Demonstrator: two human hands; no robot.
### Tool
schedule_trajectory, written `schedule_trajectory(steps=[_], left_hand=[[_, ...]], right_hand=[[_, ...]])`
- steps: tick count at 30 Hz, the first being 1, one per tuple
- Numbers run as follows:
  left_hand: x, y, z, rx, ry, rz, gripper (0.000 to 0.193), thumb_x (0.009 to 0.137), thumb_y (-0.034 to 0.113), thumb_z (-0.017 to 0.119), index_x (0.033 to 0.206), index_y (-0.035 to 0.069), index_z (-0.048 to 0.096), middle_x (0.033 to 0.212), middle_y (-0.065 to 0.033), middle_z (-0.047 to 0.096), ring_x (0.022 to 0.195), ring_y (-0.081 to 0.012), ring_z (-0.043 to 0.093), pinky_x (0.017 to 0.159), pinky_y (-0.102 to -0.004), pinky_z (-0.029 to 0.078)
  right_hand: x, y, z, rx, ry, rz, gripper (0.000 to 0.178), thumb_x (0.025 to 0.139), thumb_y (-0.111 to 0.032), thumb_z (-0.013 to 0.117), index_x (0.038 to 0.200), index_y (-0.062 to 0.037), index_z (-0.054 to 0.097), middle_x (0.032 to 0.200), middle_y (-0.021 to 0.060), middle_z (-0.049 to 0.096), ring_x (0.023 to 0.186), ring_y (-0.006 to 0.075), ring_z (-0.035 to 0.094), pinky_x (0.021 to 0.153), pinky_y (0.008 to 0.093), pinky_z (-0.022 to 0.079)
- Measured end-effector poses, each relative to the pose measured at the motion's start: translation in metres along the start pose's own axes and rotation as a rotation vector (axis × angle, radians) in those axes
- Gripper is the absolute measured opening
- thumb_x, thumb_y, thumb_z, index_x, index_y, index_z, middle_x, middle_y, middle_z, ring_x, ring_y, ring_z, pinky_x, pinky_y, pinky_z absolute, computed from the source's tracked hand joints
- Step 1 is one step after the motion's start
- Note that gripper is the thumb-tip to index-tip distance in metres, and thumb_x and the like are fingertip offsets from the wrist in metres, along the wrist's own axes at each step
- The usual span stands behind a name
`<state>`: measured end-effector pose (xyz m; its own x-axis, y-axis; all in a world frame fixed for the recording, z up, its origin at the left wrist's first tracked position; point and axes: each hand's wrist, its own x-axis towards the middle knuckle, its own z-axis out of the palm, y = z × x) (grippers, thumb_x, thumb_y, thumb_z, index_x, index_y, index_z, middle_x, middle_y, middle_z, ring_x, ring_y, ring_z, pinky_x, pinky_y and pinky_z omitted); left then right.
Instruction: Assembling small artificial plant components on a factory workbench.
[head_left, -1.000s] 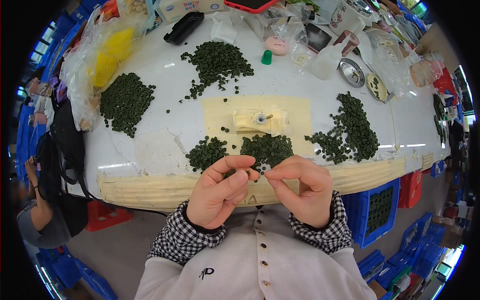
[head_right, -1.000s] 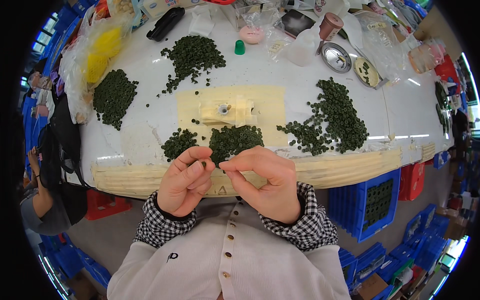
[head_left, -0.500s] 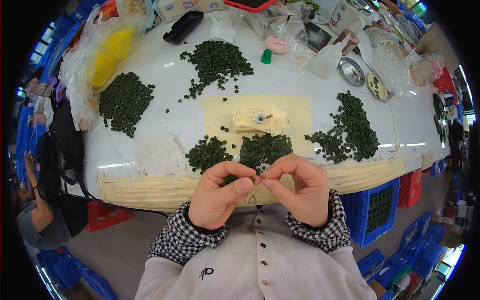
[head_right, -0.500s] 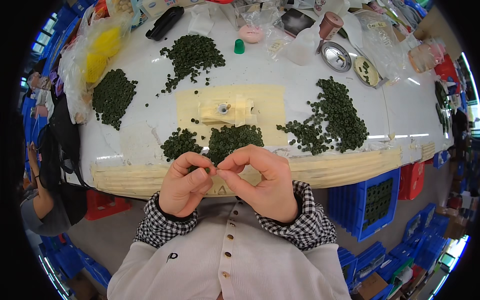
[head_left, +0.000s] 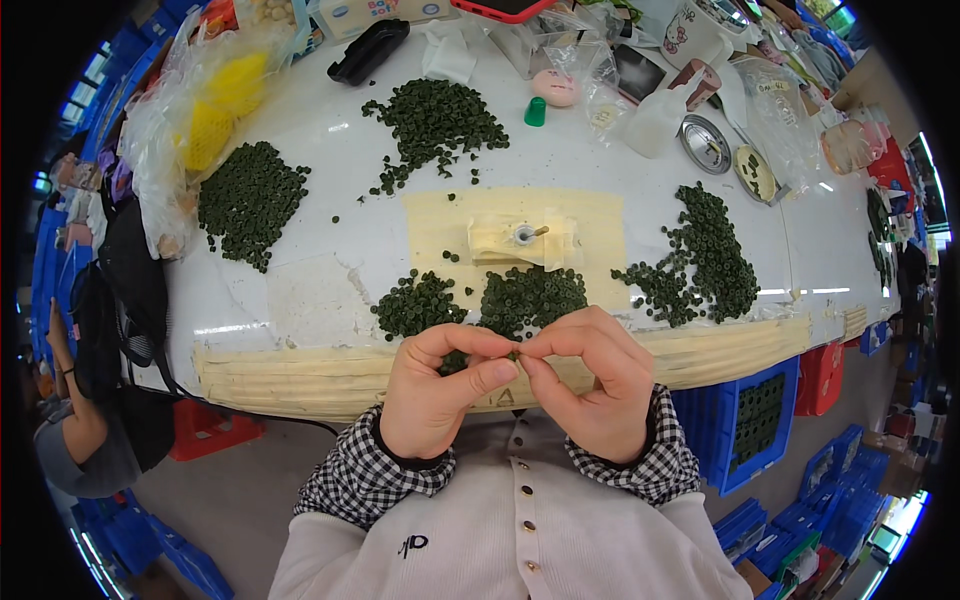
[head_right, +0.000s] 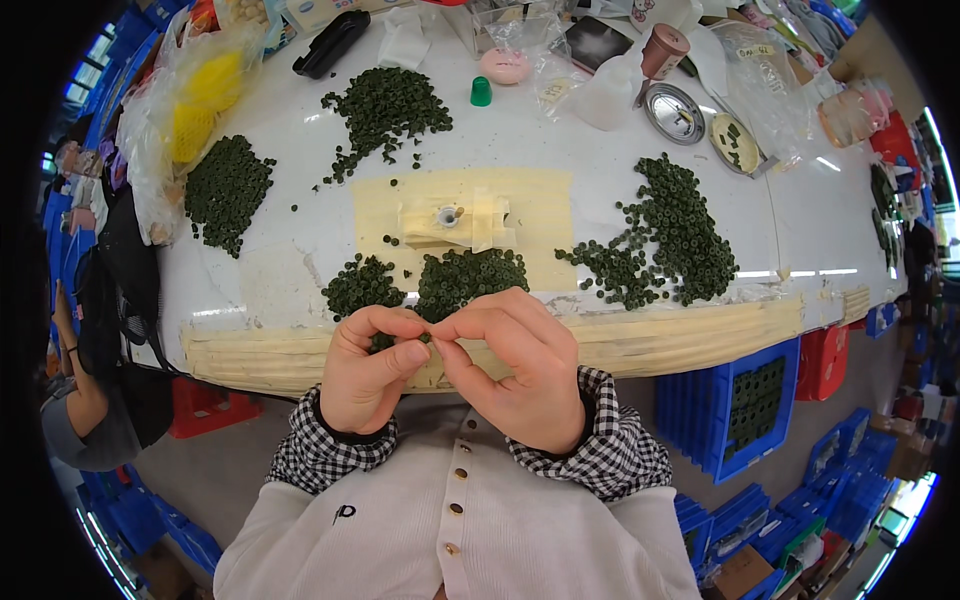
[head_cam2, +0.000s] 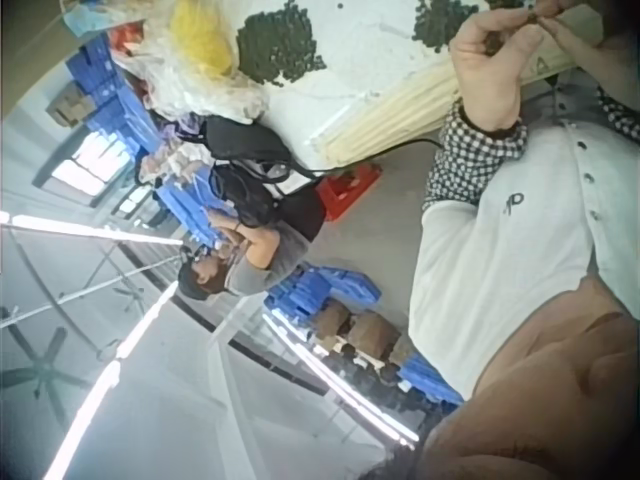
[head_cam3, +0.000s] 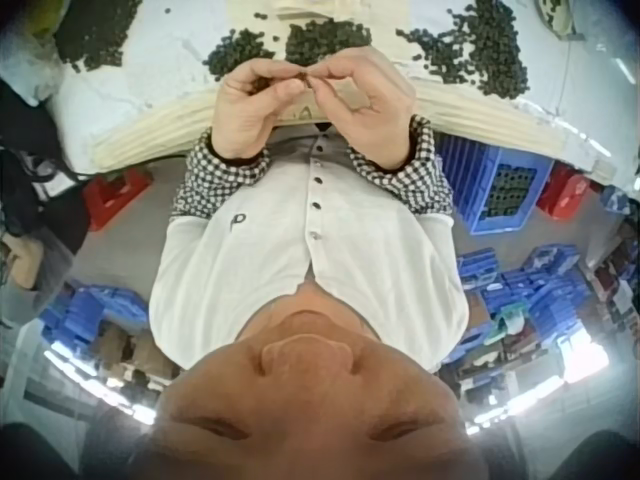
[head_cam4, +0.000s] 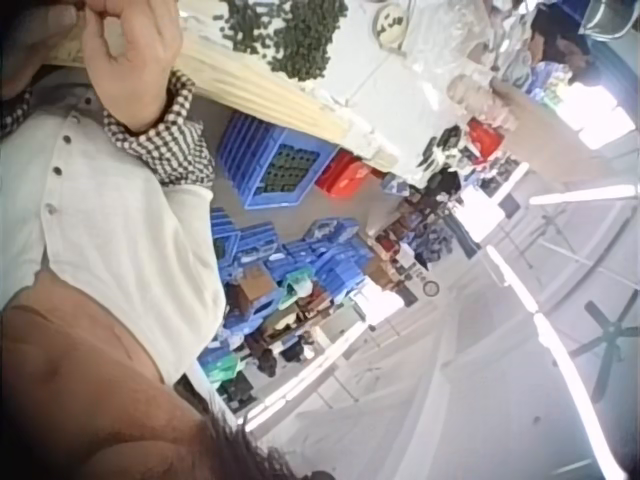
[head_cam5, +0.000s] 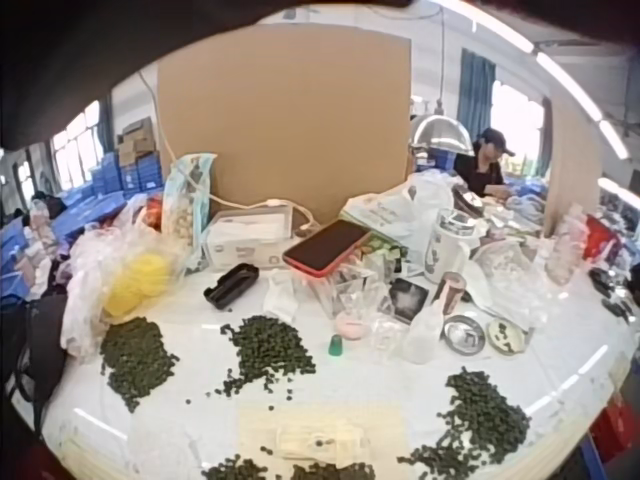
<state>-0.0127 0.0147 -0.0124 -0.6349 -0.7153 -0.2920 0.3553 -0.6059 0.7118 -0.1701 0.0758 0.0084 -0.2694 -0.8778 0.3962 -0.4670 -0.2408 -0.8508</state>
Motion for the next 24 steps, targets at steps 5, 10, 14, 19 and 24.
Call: schedule_trajectory(steps=[5, 10, 14, 19, 24], left_hand=[[0.000, -0.001, 0.000, 0.033, -0.002, 0.031, 0.019, 0.077, -0.009, 0.066, 0.092, 0.001, 0.065, 0.093, -0.0069, 0.065, 0.081, -0.0089, 0.056, 0.073, -0.0220, 0.046], [0.000, 0.002, -0.001, -0.091, -0.029, -0.020, 0.017, 0.077, -0.009, 0.065, 0.091, 0.000, 0.064, 0.092, -0.0085, 0.065, 0.084, -0.0121, 0.060, 0.076, -0.0241, 0.049], [0.000, 0.006, -0.005, -0.115, -0.127, -0.087, 0.016, 0.078, -0.010, 0.064, 0.091, 0.000, 0.064, 0.092, -0.0094, 0.065, 0.084, -0.0135, 0.062, 0.076, -0.0251, 0.050], [0.004, 0.010, -0.006, -0.090, -0.202, -0.156, 0.015, 0.078, -0.006, 0.066, 0.091, 0.000, 0.064, 0.091, -0.0081, 0.065, 0.082, -0.0123, 0.061, 0.073, -0.0235, 0.050], [0.006, 0.013, -0.003, 0.055, -0.163, -0.152, 0.011, 0.081, 0.002, 0.067, 0.092, 0.000, 0.066, 0.085, -0.0046, 0.065, 0.076, -0.0075, 0.057, 0.067, -0.0206, 0.046]], right_hand=[[-0.001, -0.001, 0.001, -0.053, 0.007, -0.053, 0.019, 0.065, 0.005, 0.070, 0.080, -0.0029, 0.064, 0.078, 0.0078, 0.062, 0.068, 0.0211, 0.059, 0.058, 0.0283, 0.047], [0.001, 0.001, 0.002, -0.127, 0.017, -0.221, 0.023, 0.063, 0.006, 0.071, 0.083, -0.0032, 0.065, 0.078, 0.0068, 0.061, 0.069, 0.0212, 0.059, 0.058, 0.0291, 0.047], [0.001, 0.003, -0.007, 0.090, -0.108, -0.096, 0.021, 0.066, 0.005, 0.070, 0.084, -0.0034, 0.066, 0.079, 0.0071, 0.060, 0.070, 0.0194, 0.059, 0.060, 0.0273, 0.047], [0.003, 0.007, -0.014, 0.259, -0.203, 0.004, 0.017, 0.069, 0.003, 0.071, 0.084, -0.0035, 0.066, 0.081, 0.0077, 0.059, 0.072, 0.0171, 0.058, 0.063, 0.0257, 0.046], [0.005, 0.006, -0.012, 0.060, -0.136, -0.160, 0.020, 0.066, 0.003, 0.073, 0.083, -0.0028, 0.065, 0.079, 0.0073, 0.058, 0.070, 0.0190, 0.056, 0.060, 0.0270, 0.045]])
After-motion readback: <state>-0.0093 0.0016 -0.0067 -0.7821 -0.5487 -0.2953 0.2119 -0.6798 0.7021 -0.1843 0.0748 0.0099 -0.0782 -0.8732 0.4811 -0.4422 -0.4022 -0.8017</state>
